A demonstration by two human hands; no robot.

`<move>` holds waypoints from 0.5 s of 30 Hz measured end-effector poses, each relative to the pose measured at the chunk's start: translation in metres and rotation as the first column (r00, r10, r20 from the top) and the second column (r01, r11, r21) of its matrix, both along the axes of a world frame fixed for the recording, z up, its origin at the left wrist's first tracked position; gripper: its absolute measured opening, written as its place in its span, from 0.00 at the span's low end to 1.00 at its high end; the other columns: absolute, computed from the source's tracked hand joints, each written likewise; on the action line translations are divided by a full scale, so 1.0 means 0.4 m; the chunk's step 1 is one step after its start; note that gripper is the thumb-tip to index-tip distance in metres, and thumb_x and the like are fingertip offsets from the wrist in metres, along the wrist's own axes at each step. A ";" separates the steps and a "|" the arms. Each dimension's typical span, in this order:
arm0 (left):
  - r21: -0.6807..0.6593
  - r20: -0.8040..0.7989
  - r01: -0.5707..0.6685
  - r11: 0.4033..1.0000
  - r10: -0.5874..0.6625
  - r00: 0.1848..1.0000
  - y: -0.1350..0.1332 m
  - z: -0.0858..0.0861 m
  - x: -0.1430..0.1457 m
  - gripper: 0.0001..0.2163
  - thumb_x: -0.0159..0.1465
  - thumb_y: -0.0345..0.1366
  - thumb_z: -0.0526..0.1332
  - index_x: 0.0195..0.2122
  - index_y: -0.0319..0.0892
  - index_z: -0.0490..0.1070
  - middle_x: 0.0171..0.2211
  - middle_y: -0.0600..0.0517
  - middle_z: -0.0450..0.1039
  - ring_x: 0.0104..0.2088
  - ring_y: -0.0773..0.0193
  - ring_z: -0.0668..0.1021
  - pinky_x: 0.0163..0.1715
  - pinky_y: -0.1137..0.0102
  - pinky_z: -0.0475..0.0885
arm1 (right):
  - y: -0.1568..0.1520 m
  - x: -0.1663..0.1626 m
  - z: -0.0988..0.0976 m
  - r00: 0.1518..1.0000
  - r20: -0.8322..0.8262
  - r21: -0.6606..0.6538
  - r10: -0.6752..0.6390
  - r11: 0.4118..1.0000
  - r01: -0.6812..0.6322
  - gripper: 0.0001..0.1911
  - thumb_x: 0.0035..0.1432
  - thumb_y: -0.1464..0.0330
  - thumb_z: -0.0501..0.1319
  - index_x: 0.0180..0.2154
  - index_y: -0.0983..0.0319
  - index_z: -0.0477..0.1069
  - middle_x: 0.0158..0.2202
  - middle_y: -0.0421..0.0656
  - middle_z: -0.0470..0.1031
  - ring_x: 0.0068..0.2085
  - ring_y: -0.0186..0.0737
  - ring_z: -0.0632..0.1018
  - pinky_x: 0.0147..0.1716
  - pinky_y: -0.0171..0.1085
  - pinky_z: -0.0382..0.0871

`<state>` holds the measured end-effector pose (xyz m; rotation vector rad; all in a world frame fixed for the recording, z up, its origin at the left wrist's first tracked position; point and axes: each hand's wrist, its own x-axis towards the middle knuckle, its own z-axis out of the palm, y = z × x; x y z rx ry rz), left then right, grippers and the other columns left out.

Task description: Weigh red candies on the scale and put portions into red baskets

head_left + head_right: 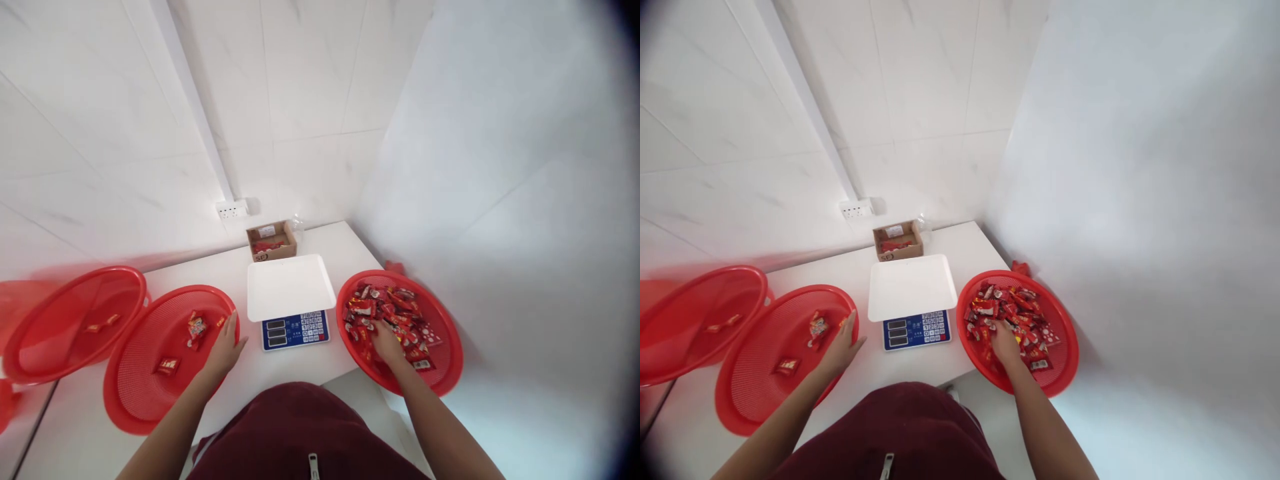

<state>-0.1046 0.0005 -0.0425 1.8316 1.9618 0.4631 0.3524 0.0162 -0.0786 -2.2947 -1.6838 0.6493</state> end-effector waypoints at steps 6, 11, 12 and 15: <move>0.170 -0.002 -0.067 0.983 0.068 0.998 -0.006 0.003 0.037 0.32 0.64 0.49 0.48 0.64 0.32 0.51 0.64 0.34 0.57 0.65 0.46 0.58 0.62 0.51 0.56 | 0.021 0.102 0.021 0.972 0.088 -0.015 -0.220 0.975 0.222 0.32 0.57 0.63 0.54 0.63 0.65 0.58 0.65 0.57 0.56 0.64 0.58 0.59 0.60 0.54 0.54; 0.178 -0.004 -0.013 0.984 0.014 1.000 -0.020 0.016 0.072 0.30 0.64 0.47 0.51 0.64 0.36 0.52 0.63 0.36 0.58 0.64 0.46 0.60 0.62 0.50 0.58 | -0.015 0.075 -0.013 0.992 -0.122 -0.080 -0.039 0.996 0.030 0.32 0.55 0.62 0.57 0.60 0.63 0.62 0.63 0.54 0.61 0.63 0.51 0.63 0.60 0.47 0.56; 0.182 -0.005 -0.003 0.983 0.004 1.000 -0.023 0.021 0.077 0.30 0.65 0.47 0.51 0.64 0.36 0.52 0.63 0.37 0.58 0.64 0.46 0.61 0.61 0.50 0.58 | -0.025 0.071 -0.016 0.980 -0.197 -0.076 0.033 0.996 -0.049 0.30 0.55 0.61 0.56 0.59 0.62 0.64 0.62 0.52 0.65 0.62 0.48 0.65 0.60 0.45 0.57; 0.188 -0.004 0.012 0.982 -0.012 1.000 -0.030 0.034 0.087 0.28 0.65 0.45 0.52 0.64 0.39 0.52 0.62 0.38 0.61 0.64 0.46 0.62 0.60 0.48 0.59 | -0.049 0.089 -0.019 0.945 -0.314 -0.073 0.092 0.990 -0.120 0.28 0.58 0.59 0.52 0.57 0.62 0.66 0.56 0.49 0.72 0.57 0.46 0.71 0.57 0.45 0.61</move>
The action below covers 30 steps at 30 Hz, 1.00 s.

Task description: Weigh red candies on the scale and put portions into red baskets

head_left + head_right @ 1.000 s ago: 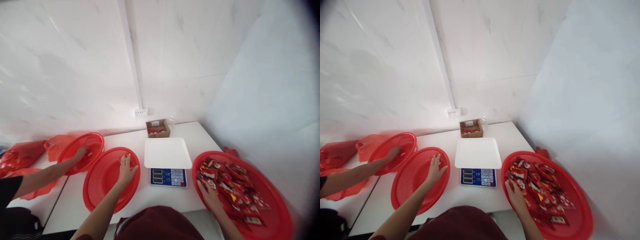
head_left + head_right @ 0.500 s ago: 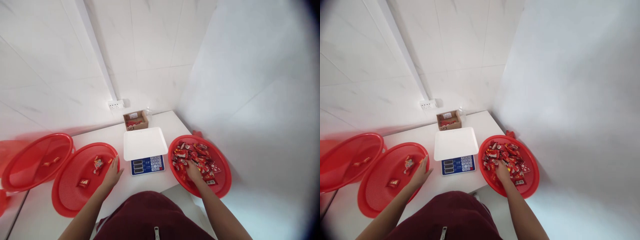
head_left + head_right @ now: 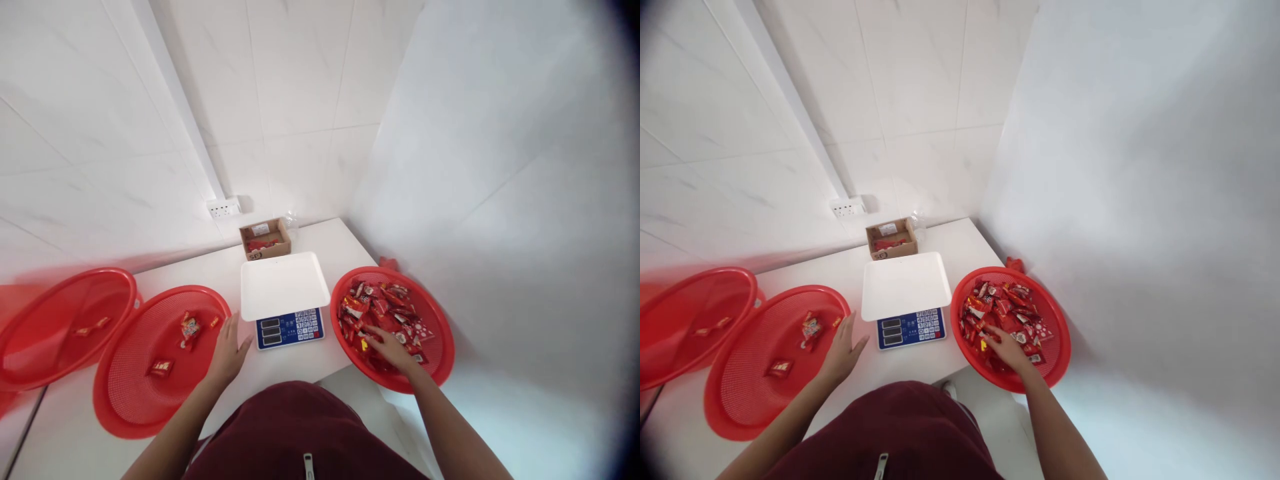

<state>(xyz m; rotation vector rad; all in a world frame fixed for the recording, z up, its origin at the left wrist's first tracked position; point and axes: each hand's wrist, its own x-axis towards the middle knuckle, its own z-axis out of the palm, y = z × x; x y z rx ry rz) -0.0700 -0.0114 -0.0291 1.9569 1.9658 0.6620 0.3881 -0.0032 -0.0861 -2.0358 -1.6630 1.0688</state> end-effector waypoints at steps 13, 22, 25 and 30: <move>-0.035 0.015 0.080 0.996 -0.079 0.997 -0.046 0.003 0.056 0.28 0.66 0.43 0.52 0.65 0.40 0.50 0.63 0.39 0.59 0.64 0.49 0.61 0.60 0.51 0.60 | -0.018 -0.030 -0.029 0.884 0.442 -0.142 -0.152 0.961 0.236 0.44 0.54 0.63 0.57 0.68 0.68 0.42 0.66 0.67 0.49 0.66 0.64 0.55 0.60 0.56 0.51; -0.093 0.054 0.115 0.989 -0.110 0.992 -0.071 0.001 0.065 0.29 0.66 0.45 0.51 0.65 0.37 0.51 0.64 0.38 0.57 0.65 0.48 0.59 0.62 0.52 0.58 | -0.013 -0.033 -0.033 0.898 0.296 -0.114 -0.327 0.921 0.373 0.51 0.49 0.64 0.61 0.68 0.64 0.39 0.68 0.68 0.38 0.64 0.70 0.58 0.56 0.60 0.54; -0.092 0.072 0.134 0.987 -0.127 0.989 -0.080 0.001 0.073 0.28 0.67 0.45 0.51 0.65 0.37 0.50 0.64 0.38 0.57 0.65 0.49 0.59 0.62 0.52 0.58 | -0.007 -0.027 -0.027 0.889 0.069 0.021 -0.453 0.891 0.453 0.45 0.46 0.69 0.62 0.66 0.65 0.51 0.64 0.65 0.55 0.61 0.62 0.65 0.57 0.53 0.57; -0.075 0.087 0.167 0.983 -0.160 0.983 -0.092 -0.008 0.076 0.29 0.67 0.46 0.52 0.66 0.40 0.50 0.64 0.39 0.58 0.65 0.47 0.60 0.61 0.49 0.59 | -0.004 -0.009 -0.017 0.776 -0.282 0.017 -0.564 0.806 0.591 0.27 0.42 0.67 0.65 0.48 0.60 0.73 0.43 0.47 0.79 0.48 0.50 0.77 0.50 0.47 0.68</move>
